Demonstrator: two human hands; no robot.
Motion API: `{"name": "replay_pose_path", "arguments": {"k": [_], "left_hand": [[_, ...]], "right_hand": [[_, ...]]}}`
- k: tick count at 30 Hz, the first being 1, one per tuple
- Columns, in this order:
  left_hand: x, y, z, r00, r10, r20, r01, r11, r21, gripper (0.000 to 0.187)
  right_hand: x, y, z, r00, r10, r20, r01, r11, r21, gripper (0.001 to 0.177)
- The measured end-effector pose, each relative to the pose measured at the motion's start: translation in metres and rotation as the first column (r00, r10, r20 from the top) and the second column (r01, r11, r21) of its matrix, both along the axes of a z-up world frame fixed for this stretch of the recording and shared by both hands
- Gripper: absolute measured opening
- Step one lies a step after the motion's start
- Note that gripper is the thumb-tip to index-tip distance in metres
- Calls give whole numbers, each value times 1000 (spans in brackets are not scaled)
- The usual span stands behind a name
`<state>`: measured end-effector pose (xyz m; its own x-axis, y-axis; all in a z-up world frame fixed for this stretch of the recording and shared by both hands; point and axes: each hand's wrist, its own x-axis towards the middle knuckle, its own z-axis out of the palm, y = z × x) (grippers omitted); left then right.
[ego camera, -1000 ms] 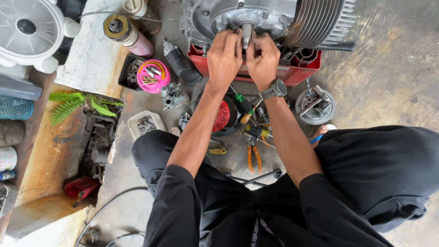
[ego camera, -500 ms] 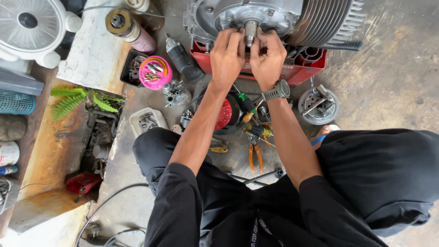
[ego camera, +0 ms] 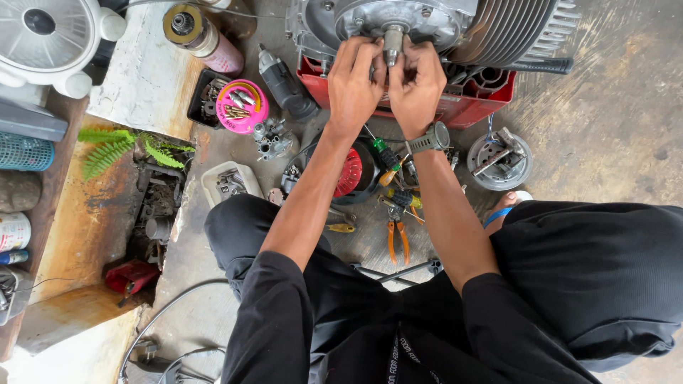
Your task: The person sits on the floor and uses a socket wrench to tighten a bolt on a small engine. They repeatedly rotate the wrench to secure the fastener on the engine's side casing.
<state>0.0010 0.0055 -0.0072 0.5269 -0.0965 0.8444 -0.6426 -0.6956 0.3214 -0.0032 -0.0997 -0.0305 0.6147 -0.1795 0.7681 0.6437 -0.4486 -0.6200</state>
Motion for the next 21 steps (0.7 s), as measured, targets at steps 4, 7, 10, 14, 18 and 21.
{"name": "replay_pose_path", "arguments": {"k": [4,7,10,14,18,21], "left_hand": [[2,-1,16,997,-83,-1,83,997,2,22],[1,-1,16,993,-93,73,93,996,10,13],[1,3,16,994,-110,31,110,994,-9,7],[1,-2,25,989,-98,115,92,994,57,7],[6,3,5,993,-63,102,56,996,63,8],[2,5,19,992,-77,98,70,995,74,2]], "right_hand": [[10,1,-10,998,59,28,-60,998,11,13],[6,-3,-5,998,65,9,-65,998,-26,4],[8,-1,-11,1000,10,2,-10,1000,-22,3],[12,-8,-14,998,17,-69,-22,997,-73,7],[5,-8,-8,994,8,-108,-10,1000,-17,4],[13,-4,-13,993,65,-96,-65,998,2,10]]}}
